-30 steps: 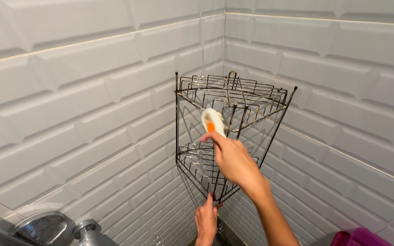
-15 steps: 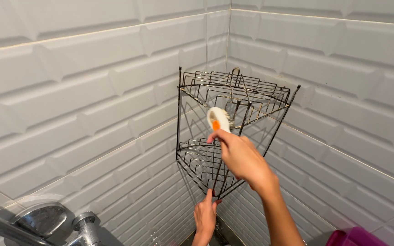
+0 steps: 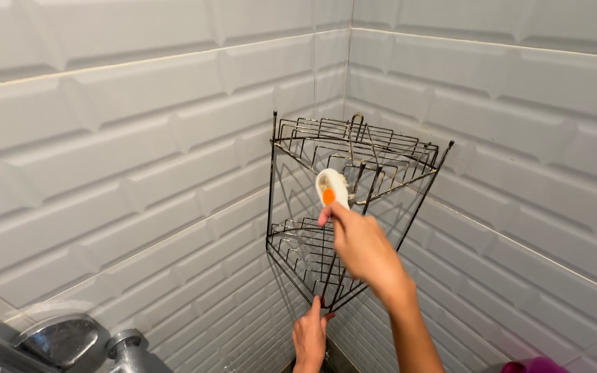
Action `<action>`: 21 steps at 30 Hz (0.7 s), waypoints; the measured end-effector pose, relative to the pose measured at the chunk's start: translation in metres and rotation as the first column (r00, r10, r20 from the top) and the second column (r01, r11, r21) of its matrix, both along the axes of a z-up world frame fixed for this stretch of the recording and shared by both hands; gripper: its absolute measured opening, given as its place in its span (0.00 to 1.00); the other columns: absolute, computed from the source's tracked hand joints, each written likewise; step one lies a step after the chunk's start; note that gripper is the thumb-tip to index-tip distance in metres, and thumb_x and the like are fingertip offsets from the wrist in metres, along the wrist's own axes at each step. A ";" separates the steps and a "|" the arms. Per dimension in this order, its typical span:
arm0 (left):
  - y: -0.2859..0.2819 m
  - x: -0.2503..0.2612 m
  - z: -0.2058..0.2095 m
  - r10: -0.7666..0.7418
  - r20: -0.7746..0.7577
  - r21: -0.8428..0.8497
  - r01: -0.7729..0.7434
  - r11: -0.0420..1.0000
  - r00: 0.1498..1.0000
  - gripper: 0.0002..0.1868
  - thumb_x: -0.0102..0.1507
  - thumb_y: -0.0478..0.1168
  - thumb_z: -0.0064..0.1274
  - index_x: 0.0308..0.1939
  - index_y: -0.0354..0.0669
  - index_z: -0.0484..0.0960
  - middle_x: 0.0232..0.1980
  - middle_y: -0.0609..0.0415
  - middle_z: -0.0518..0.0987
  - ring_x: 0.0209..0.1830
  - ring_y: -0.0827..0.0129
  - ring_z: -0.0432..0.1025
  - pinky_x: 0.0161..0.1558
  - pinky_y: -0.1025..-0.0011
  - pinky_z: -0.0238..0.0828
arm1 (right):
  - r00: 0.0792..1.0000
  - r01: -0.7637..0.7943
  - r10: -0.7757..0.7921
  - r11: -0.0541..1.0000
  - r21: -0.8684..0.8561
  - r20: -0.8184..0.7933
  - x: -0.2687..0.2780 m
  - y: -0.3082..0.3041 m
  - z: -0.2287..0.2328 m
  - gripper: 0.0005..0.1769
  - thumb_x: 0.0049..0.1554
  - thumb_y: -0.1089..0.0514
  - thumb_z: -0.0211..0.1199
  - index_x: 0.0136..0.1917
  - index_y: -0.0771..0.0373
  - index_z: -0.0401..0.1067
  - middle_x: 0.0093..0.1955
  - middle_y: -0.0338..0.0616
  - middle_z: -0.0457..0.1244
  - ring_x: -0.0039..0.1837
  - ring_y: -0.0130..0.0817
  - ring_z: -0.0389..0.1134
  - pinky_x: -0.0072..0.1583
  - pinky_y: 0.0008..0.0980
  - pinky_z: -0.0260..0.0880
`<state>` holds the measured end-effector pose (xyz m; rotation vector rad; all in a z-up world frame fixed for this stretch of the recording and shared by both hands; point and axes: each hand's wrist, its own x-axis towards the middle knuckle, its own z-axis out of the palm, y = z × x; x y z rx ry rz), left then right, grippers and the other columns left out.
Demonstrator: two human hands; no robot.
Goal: Scrubbing a metal shower rack with a brush, rinsing it with a handheld shower head, and attempting to mount it back on the wall.
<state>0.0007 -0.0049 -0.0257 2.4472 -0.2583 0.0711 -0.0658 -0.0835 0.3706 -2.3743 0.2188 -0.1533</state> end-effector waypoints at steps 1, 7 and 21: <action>0.000 0.000 0.001 0.001 -0.006 0.001 -0.001 1.000 1.000 0.18 0.68 0.48 0.54 0.60 0.60 0.68 0.32 0.50 0.82 0.34 0.42 0.75 0.36 0.48 0.69 | 1.000 -0.001 0.001 1.000 0.001 -0.006 0.009 0.003 0.001 0.17 0.66 0.59 0.41 0.51 0.47 0.72 0.27 0.40 0.61 0.26 0.32 0.53 0.34 0.38 0.56; 0.000 -0.003 0.007 0.003 0.000 0.004 -0.003 1.000 1.000 0.14 0.69 0.46 0.54 0.54 0.59 0.66 0.32 0.55 0.83 0.31 0.46 0.75 0.34 0.52 0.70 | 0.986 -0.118 0.116 0.993 0.008 0.116 0.087 0.022 -0.024 0.16 0.61 0.61 0.38 0.47 0.48 0.67 0.44 0.52 0.66 0.37 0.44 0.61 0.43 0.45 0.60; 0.002 -0.005 0.014 -0.048 0.007 -0.029 0.049 0.998 0.999 0.23 0.65 0.36 0.55 0.60 0.57 0.64 0.48 0.62 0.85 0.38 0.44 0.76 0.39 0.50 0.70 | 0.988 -0.062 0.047 0.993 0.097 0.147 0.070 0.024 -0.033 0.15 0.66 0.60 0.42 0.52 0.46 0.70 0.46 0.51 0.69 0.32 0.37 0.60 0.40 0.40 0.59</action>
